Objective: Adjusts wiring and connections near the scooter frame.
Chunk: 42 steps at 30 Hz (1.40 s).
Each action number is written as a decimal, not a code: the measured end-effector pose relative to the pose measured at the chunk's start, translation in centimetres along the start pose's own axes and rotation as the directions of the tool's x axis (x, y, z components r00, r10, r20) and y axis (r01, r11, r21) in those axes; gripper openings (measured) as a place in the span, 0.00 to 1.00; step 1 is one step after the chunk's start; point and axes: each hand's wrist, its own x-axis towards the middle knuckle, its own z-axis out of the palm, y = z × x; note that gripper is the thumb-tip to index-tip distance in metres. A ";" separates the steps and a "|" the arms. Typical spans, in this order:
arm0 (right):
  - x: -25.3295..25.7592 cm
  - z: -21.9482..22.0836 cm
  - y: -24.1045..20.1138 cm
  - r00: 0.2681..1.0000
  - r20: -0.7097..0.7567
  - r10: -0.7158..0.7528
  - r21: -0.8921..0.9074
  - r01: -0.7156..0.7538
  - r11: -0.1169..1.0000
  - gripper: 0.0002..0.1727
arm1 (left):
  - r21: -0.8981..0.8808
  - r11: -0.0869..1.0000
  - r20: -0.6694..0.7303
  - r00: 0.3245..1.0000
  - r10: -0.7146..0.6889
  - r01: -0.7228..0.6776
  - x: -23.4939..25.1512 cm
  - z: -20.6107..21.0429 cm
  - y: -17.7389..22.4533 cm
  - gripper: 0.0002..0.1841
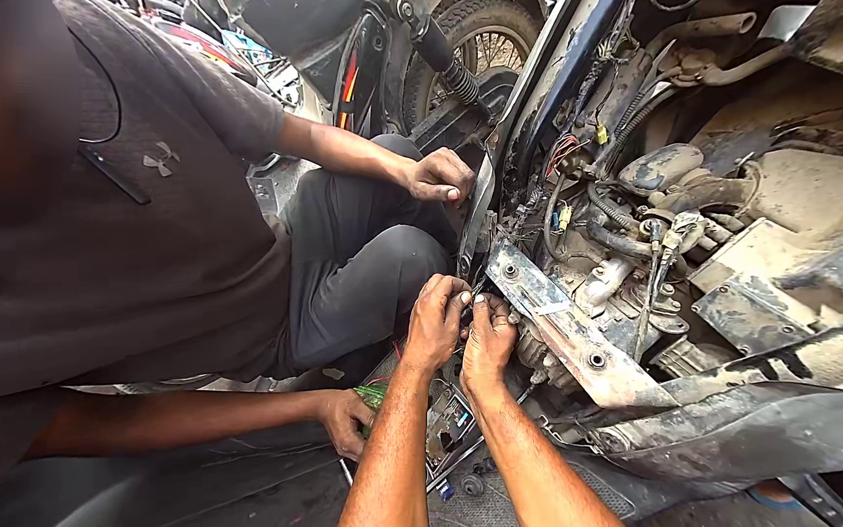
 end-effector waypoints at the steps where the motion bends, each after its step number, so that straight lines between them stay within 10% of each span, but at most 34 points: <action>1: 0.0 0.0 0.1 1.000 0.002 -0.009 -0.003 0.009 1.000 0.10 | 0.022 1.000 -0.001 1.000 0.009 -0.009 0.0 0.0 0.0 0.07; 11: -0.4 0.1 0.7 0.999 -0.033 -0.036 -0.202 0.029 0.979 0.16 | -0.129 0.989 0.054 0.996 -0.067 0.074 -0.1 -0.8 -0.4 0.07; 18: 0.7 1.8 -0.3 0.986 -0.163 -0.019 -0.193 -0.013 0.981 0.10 | 0.178 0.983 0.078 0.995 -0.068 0.053 0.4 -1.1 0.5 0.08; 30: 1.2 1.8 0.9 0.963 -0.201 -0.181 -0.396 0.089 0.914 0.11 | 0.194 0.980 0.055 0.997 -0.060 0.048 -0.2 -0.4 0.4 0.11; 42: -0.4 0.7 1.2 0.979 -0.127 -0.160 -0.020 0.158 0.987 0.14 | 0.097 0.995 0.084 0.996 -0.042 0.034 -0.9 -0.9 0.9 0.09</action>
